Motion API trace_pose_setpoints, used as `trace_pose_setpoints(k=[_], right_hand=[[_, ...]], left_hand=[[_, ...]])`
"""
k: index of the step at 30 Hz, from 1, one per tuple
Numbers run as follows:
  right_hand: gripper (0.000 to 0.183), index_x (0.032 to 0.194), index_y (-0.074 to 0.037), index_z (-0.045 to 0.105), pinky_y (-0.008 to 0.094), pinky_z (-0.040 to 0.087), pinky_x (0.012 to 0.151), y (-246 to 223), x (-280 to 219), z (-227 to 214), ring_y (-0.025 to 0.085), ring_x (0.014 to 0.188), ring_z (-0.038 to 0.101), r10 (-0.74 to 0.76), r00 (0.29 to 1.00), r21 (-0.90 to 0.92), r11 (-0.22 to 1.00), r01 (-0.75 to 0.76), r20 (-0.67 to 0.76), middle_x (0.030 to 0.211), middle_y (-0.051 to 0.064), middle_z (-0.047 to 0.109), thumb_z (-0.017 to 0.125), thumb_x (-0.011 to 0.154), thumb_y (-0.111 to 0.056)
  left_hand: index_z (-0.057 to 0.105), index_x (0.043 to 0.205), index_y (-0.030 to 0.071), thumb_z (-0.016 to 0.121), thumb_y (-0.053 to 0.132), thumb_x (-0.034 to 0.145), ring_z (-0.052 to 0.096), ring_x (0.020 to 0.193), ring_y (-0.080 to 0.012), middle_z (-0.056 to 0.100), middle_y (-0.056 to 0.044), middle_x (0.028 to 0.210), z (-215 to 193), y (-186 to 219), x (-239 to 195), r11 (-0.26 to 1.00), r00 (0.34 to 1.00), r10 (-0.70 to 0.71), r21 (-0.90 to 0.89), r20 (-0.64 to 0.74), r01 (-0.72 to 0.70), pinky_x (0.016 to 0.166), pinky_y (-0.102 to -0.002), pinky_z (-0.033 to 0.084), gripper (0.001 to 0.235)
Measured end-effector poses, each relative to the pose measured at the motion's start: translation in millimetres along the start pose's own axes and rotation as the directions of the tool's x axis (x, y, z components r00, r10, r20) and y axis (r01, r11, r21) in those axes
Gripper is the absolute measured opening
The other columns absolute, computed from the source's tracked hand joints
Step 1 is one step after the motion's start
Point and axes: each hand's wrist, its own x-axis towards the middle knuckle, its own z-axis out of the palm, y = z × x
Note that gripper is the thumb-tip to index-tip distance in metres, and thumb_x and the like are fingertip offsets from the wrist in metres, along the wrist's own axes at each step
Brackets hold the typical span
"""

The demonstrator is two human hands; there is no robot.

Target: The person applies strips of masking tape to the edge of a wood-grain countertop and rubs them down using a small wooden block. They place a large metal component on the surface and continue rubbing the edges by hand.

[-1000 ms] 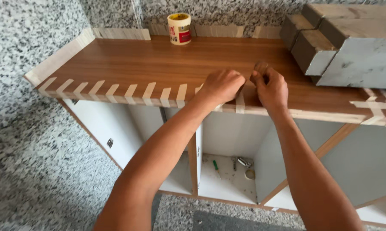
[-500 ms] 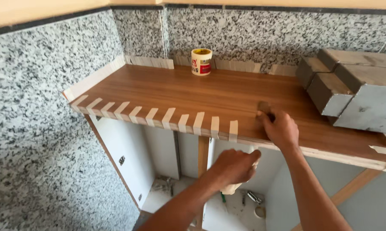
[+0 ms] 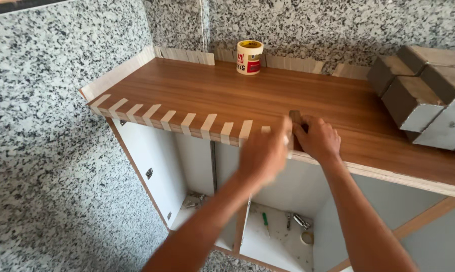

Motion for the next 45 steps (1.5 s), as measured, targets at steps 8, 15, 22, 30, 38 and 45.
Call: trace_pose_setpoints(k=[8, 15, 22, 30, 38, 45], right_hand=[[0.031, 0.098, -0.002, 0.068, 0.037, 0.049, 0.071, 11, -4, -5, 0.021, 0.079, 0.061, 0.095, 0.981, 0.688, 0.724, 0.048, -0.168, 0.092, 0.015, 0.068, 0.068, 0.103, -0.033], [0.033, 0.089, -0.001, 0.069, 0.035, 0.049, 0.066, 4, -12, -16, 0.016, 0.068, 0.060, 0.123, 0.957, 0.538, 0.842, 0.039, -0.263, 0.076, 0.010, 0.069, 0.069, 0.103, -0.031], [0.028, 0.096, -0.005, 0.072, 0.040, 0.053, 0.070, 3, -11, -6, 0.026, 0.076, 0.070, 0.001, 0.941, 0.475, 0.864, 0.170, -0.340, 0.083, 0.010, 0.075, 0.069, 0.099, -0.033], [0.035, 0.101, -0.008, 0.074, 0.046, 0.054, 0.074, 6, -7, -5, 0.035, 0.084, 0.072, 0.072, 0.954, 0.370, 0.928, 0.043, -0.291, 0.092, 0.016, 0.075, 0.072, 0.096, -0.043], [0.041, 0.113, -0.021, 0.076, 0.053, 0.052, 0.085, -20, 1, 3, 0.039, 0.097, 0.070, 0.006, 0.999, 0.107, 0.994, -0.002, -0.041, 0.099, 0.016, 0.075, 0.068, 0.091, -0.054], [0.041, 0.110, -0.020, 0.076, 0.055, 0.051, 0.090, -43, 4, 19, 0.041, 0.098, 0.070, 0.001, 0.999, 0.032, 0.999, 0.000, -0.053, 0.099, 0.017, 0.076, 0.067, 0.092, -0.056]], left_hand=[[0.076, 0.083, 0.013, 0.075, 0.018, 0.077, 0.072, 0.077, -0.0362, 0.072, -0.014, 0.079, -4, -20, 85, 0.972, 0.887, 0.161, 0.085, 0.434, -0.219, 0.064, -0.051, 0.057, 0.008], [0.068, 0.083, 0.008, 0.074, 0.015, 0.074, 0.072, 0.080, -0.0379, 0.073, -0.014, 0.082, -2, -17, 86, 0.918, 0.847, 0.324, 0.079, 0.420, -0.390, 0.064, -0.053, 0.057, 0.013], [0.061, 0.111, 0.014, 0.077, 0.034, 0.079, 0.072, 0.082, -0.0353, 0.074, -0.014, 0.089, -40, -14, 62, 0.998, 0.809, 0.062, -0.064, 0.585, -0.030, 0.069, -0.051, 0.056, 0.041], [0.076, 0.093, 0.017, 0.070, 0.033, 0.089, 0.073, 0.073, -0.0301, 0.072, -0.011, 0.077, -27, -11, 0, 0.991, 0.871, 0.126, -0.018, 0.474, -0.134, 0.066, -0.048, 0.058, 0.018], [0.052, 0.121, 0.005, 0.067, 0.056, 0.090, 0.072, 0.080, -0.0366, 0.075, -0.018, 0.091, 86, -13, -57, 0.994, 0.716, -0.104, 0.105, 0.691, 0.043, 0.072, -0.051, 0.058, 0.061], [0.071, 0.078, 0.000, 0.069, 0.070, 0.084, 0.070, 0.079, -0.0358, 0.069, -0.022, 0.082, 48, -7, -68, 0.977, 0.812, -0.150, -0.040, 0.564, 0.209, 0.073, -0.049, 0.057, 0.070]])
